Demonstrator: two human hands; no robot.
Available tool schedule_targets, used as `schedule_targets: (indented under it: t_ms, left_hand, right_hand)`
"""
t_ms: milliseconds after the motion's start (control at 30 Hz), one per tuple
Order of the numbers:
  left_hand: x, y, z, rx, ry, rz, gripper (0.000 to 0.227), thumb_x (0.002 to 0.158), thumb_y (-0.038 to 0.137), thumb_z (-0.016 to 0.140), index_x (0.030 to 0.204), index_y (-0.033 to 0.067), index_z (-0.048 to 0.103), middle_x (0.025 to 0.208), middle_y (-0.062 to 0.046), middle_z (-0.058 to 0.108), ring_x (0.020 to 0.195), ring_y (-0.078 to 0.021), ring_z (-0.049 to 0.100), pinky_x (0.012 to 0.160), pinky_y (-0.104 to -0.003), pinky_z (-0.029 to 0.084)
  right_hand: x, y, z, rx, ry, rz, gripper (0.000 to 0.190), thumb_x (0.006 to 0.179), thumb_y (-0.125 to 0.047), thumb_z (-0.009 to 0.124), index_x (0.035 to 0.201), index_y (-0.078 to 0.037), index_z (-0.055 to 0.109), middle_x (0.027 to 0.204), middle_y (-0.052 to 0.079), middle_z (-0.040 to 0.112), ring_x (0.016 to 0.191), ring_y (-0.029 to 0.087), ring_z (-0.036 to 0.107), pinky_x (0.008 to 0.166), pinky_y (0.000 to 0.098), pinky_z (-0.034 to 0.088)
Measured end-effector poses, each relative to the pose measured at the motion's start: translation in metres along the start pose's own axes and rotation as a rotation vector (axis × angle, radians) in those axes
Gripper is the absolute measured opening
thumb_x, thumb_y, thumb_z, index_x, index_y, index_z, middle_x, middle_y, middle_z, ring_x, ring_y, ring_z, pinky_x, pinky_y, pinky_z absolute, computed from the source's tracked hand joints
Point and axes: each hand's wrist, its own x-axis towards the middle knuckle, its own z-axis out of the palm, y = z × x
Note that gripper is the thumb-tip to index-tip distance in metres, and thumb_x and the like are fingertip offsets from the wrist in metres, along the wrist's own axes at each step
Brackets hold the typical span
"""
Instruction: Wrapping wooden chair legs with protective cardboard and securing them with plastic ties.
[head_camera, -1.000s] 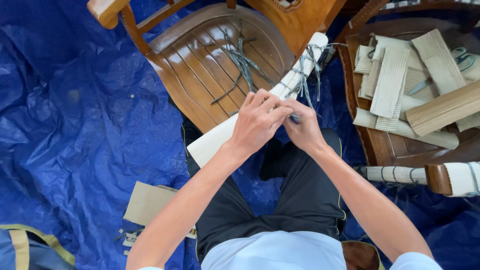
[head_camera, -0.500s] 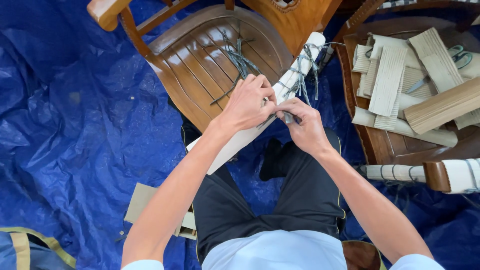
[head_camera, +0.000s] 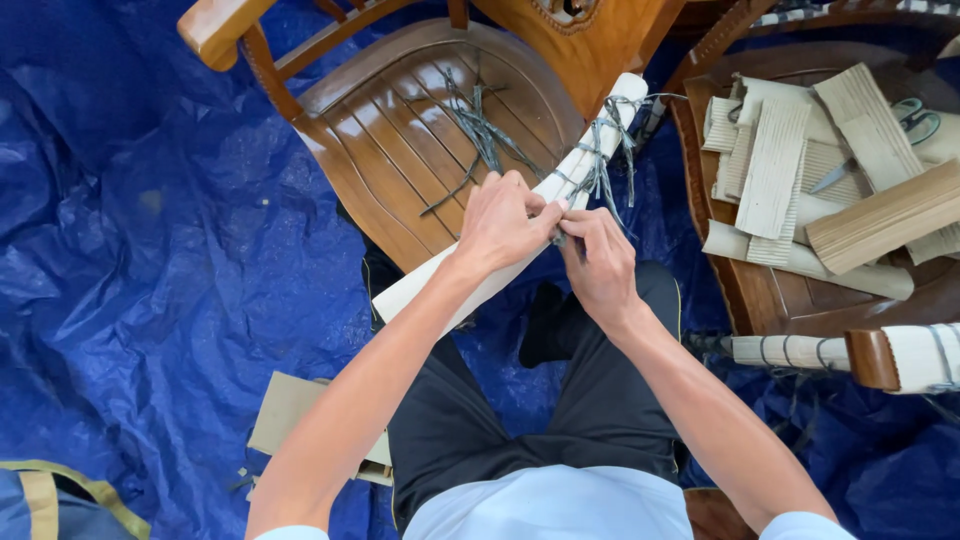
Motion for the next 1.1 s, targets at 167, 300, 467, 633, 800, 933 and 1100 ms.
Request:
schedule_targets:
  t_ms: [167, 300, 467, 633, 800, 933, 1100]
  left_hand:
    - [-0.003, -0.019, 0.029, -0.436, 0.043, -0.193, 0.034, 0.080, 0.037, 0.077, 0.089, 0.0053, 0.082, 0.087, -0.014, 0.067, 0.085, -0.0279, 0.068, 0.075, -0.041, 0.052]
    - [-0.007, -0.023, 0.036, -0.555, 0.252, -0.180, 0.027, 0.081, 0.025, 0.080, 0.090, 0.0001, 0.077, 0.092, -0.011, 0.066, 0.087, -0.0239, 0.068, 0.077, -0.036, 0.053]
    - [-0.002, -0.032, 0.041, -0.513, 0.400, -0.213, 0.023, 0.085, 0.016, 0.076, 0.084, -0.0017, 0.061, 0.085, -0.010, 0.061, 0.078, -0.0218, 0.064, 0.075, -0.036, 0.050]
    - [0.009, -0.040, 0.059, -0.447, 0.495, -0.244, 0.024, 0.084, 0.013, 0.078, 0.081, -0.0022, 0.060, 0.082, -0.012, 0.058, 0.072, -0.0247, 0.059, 0.070, -0.038, 0.048]
    - [-0.005, -0.020, 0.034, -0.410, 0.557, -0.152, 0.024, 0.088, 0.011, 0.077, 0.083, -0.0033, 0.058, 0.083, -0.013, 0.060, 0.074, -0.0242, 0.058, 0.071, -0.036, 0.047]
    - [-0.022, -0.008, 0.010, -0.829, 0.198, -0.089, 0.012, 0.102, 0.010, 0.061, 0.097, -0.0009, 0.058, 0.090, -0.006, 0.073, 0.082, -0.0110, 0.065, 0.077, -0.028, 0.053]
    - [-0.030, 0.002, 0.002, -0.721, 0.048, 0.037, 0.004, 0.097, 0.001, 0.059, 0.100, -0.0016, 0.058, 0.088, -0.006, 0.071, 0.082, -0.0111, 0.069, 0.078, -0.030, 0.058]
  right_hand:
    - [-0.006, -0.006, 0.003, 0.026, 0.112, 0.079, 0.019, 0.092, 0.009, 0.075, 0.101, 0.001, 0.060, 0.104, 0.014, 0.069, 0.089, 0.028, 0.068, 0.076, 0.0356, 0.055]
    - [-0.021, -0.014, 0.006, 0.043, 0.146, 0.202, 0.015, 0.097, 0.004, 0.075, 0.099, 0.000, 0.061, 0.103, 0.013, 0.069, 0.083, 0.024, 0.065, 0.072, 0.0328, 0.053]
    - [-0.044, -0.026, 0.014, 0.132, 0.145, 0.591, 0.009, 0.101, -0.006, 0.070, 0.096, 0.000, 0.065, 0.084, 0.005, 0.066, 0.064, 0.009, 0.054, 0.058, 0.0263, 0.045]
    - [-0.050, -0.024, 0.024, 0.220, 0.201, 0.762, 0.011, 0.102, -0.010, 0.069, 0.096, -0.001, 0.067, 0.076, 0.001, 0.063, 0.065, 0.005, 0.049, 0.058, 0.0249, 0.040]
    - [-0.055, -0.021, 0.023, 0.344, 0.198, 0.841, 0.010, 0.101, -0.010, 0.068, 0.096, -0.001, 0.068, 0.079, -0.002, 0.065, 0.068, 0.003, 0.052, 0.061, 0.0212, 0.042]
    - [-0.050, -0.013, 0.016, 0.466, 0.240, 0.836, 0.009, 0.102, -0.010, 0.068, 0.099, -0.002, 0.068, 0.084, -0.002, 0.065, 0.073, 0.003, 0.054, 0.066, 0.0193, 0.044]
    - [-0.009, -0.015, 0.000, 0.348, 0.216, 0.659, 0.007, 0.101, -0.007, 0.070, 0.102, 0.000, 0.069, 0.093, -0.001, 0.066, 0.077, 0.004, 0.054, 0.069, 0.0203, 0.045]
